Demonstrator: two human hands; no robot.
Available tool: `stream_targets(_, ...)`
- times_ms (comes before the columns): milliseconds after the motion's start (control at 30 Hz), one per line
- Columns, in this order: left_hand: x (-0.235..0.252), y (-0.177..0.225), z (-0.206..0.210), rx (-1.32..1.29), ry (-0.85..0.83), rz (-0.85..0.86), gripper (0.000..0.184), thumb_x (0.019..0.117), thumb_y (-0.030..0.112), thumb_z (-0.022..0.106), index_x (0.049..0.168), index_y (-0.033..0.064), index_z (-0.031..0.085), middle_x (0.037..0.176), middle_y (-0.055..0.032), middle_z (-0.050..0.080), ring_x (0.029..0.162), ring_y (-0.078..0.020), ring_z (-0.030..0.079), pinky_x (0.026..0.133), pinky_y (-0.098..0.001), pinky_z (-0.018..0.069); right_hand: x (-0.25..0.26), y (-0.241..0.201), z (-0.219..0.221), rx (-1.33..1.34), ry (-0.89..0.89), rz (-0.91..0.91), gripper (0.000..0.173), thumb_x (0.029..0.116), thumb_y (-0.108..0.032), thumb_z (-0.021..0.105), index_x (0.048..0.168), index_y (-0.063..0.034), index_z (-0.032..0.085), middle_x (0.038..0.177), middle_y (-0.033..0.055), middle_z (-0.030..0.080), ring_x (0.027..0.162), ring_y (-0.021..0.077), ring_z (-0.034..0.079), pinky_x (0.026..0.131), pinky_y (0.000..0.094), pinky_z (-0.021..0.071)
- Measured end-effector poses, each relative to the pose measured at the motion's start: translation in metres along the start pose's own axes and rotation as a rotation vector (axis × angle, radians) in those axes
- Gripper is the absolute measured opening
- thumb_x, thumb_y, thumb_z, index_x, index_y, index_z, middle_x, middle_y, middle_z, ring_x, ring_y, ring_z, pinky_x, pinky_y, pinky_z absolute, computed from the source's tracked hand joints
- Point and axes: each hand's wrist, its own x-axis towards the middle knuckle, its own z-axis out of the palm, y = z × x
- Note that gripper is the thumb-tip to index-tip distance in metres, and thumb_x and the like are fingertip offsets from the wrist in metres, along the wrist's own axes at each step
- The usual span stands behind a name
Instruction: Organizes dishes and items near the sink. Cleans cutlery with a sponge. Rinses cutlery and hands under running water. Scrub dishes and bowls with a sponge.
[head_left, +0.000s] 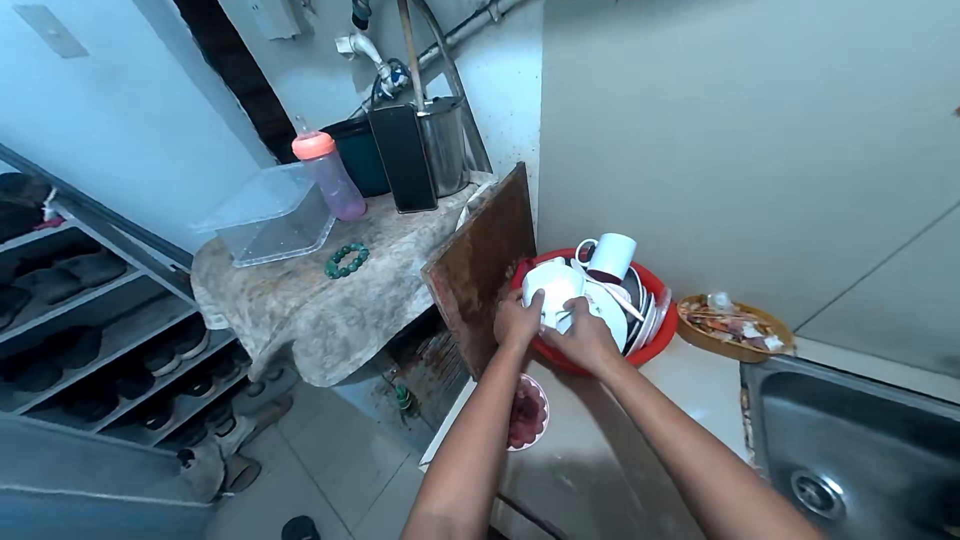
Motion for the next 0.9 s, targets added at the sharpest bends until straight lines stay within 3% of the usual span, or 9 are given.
stream_targets(67, 0.000, 0.000, 0.001, 0.001, 0.011, -0.024, 0.060, 0.0998, 0.060, 0.056, 0.141, 0.0170, 0.061, 0.125, -0.0153, 0.069, 0.119, -0.0351, 0.064, 0.100, -0.0627, 0.0486, -0.004, 0.004, 0.014, 0.026, 0.037, 0.030, 0.089, 0.0868, -0.044, 0.082, 0.147, -0.0015, 0.032, 0.082, 0.0170, 0.067, 0.076, 0.0377, 0.069, 0.073, 0.0593, 0.0564)
stream_targets(167, -0.001, 0.005, 0.002, 0.036, 0.050, -0.043, 0.061, 0.1005, 0.066, 0.048, 0.133, 0.0188, 0.067, 0.123, -0.0142, 0.070, 0.118, -0.0342, 0.064, 0.098, -0.0627, 0.0484, -0.003, 0.006, 0.034, 0.314, 0.106, 0.127, 0.086, 0.0903, -0.021, 0.078, 0.153, -0.0042, 0.023, 0.082, 0.0166, 0.066, 0.074, 0.0343, 0.068, 0.073, 0.0555, 0.0575)
stream_targets(267, 0.001, 0.010, 0.000, 0.083, 0.047, -0.055, 0.064, 0.0982, 0.069, 0.049, 0.131, 0.0171, 0.068, 0.127, -0.0149, 0.068, 0.121, -0.0346, 0.063, 0.099, -0.0627, 0.0479, -0.002, 0.001, 0.038, 0.634, 0.142, 0.281, 0.068, 0.0960, -0.009, 0.066, 0.152, -0.0067, 0.027, 0.092, 0.0175, 0.070, 0.072, 0.0288, 0.073, 0.065, 0.0475, 0.0617)
stream_targets(367, 0.000, 0.012, 0.002, 0.055, 0.081, -0.028, 0.066, 0.0939, 0.067, 0.060, 0.133, 0.0134, 0.064, 0.132, -0.0173, 0.064, 0.122, -0.0363, 0.061, 0.099, -0.0618, 0.0485, -0.007, -0.002, 0.028, 0.825, 0.197, 0.336, 0.045, 0.1015, -0.006, 0.058, 0.143, -0.0031, 0.042, 0.100, 0.0185, 0.069, 0.076, 0.0259, 0.074, 0.068, 0.0420, 0.0627)
stream_targets(467, 0.000, 0.007, 0.010, 0.017, 0.126, 0.198, 0.065, 0.0962, 0.054, 0.065, 0.151, 0.0224, 0.051, 0.150, -0.0168, 0.048, 0.128, -0.0368, 0.055, 0.100, -0.0605, 0.0491, -0.015, 0.000, 0.023, 0.932, 0.258, 0.328, 0.027, 0.1081, -0.010, 0.050, 0.133, 0.0006, 0.051, 0.106, 0.0194, 0.070, 0.085, 0.0258, 0.074, 0.073, 0.0416, 0.0621)
stream_targets(533, 0.003, 0.007, 0.013, 0.070, 0.100, 0.356, 0.046, 0.1023, 0.044, 0.059, 0.143, 0.0223, 0.062, 0.155, -0.0154, 0.045, 0.137, -0.0367, 0.049, 0.104, -0.0602, 0.0463, -0.018, 0.001, 0.020, 0.967, 0.291, 0.311, 0.026, 0.1095, -0.013, 0.048, 0.131, 0.0010, 0.052, 0.107, 0.0190, 0.070, 0.088, 0.0253, 0.075, 0.074, 0.0413, 0.0623)
stream_targets(633, 0.005, 0.005, 0.014, 0.135, 0.065, 0.372, 0.040, 0.1066, 0.041, 0.051, 0.137, 0.0184, 0.065, 0.148, -0.0122, 0.053, 0.138, -0.0323, 0.049, 0.109, -0.0571, 0.0441, -0.013, 0.002, 0.015, 0.948, 0.269, 0.303, 0.027, 0.1097, -0.017, 0.050, 0.130, -0.0010, 0.053, 0.104, 0.0163, 0.071, 0.084, 0.0238, 0.074, 0.070, 0.0402, 0.0619)
stream_targets(833, 0.009, 0.008, 0.004, 0.247, -0.031, 0.367, 0.039, 0.1095, 0.034, 0.045, 0.143, 0.0242, 0.062, 0.150, -0.0097, 0.054, 0.140, -0.0354, 0.046, 0.111, -0.0579, 0.0404, -0.001, 0.020, 0.004, 0.633, -0.003, 0.196, 0.049, 0.1129, -0.028, 0.040, 0.157, -0.0105, 0.026, 0.122, 0.0219, 0.067, 0.100, 0.0323, 0.071, 0.083, 0.0494, 0.0575)
stream_targets(900, 0.008, 0.013, -0.003, 0.329, -0.077, 0.392, 0.039, 0.1094, 0.031, 0.045, 0.145, 0.0276, 0.061, 0.150, -0.0062, 0.054, 0.140, -0.0350, 0.046, 0.112, -0.0590, 0.0395, -0.003, 0.028, 0.001, 0.585, -0.055, 0.132, 0.047, 0.1138, -0.030, 0.033, 0.157, -0.0120, 0.035, 0.130, 0.0219, 0.064, 0.108, 0.0334, 0.068, 0.089, 0.0519, 0.0548)
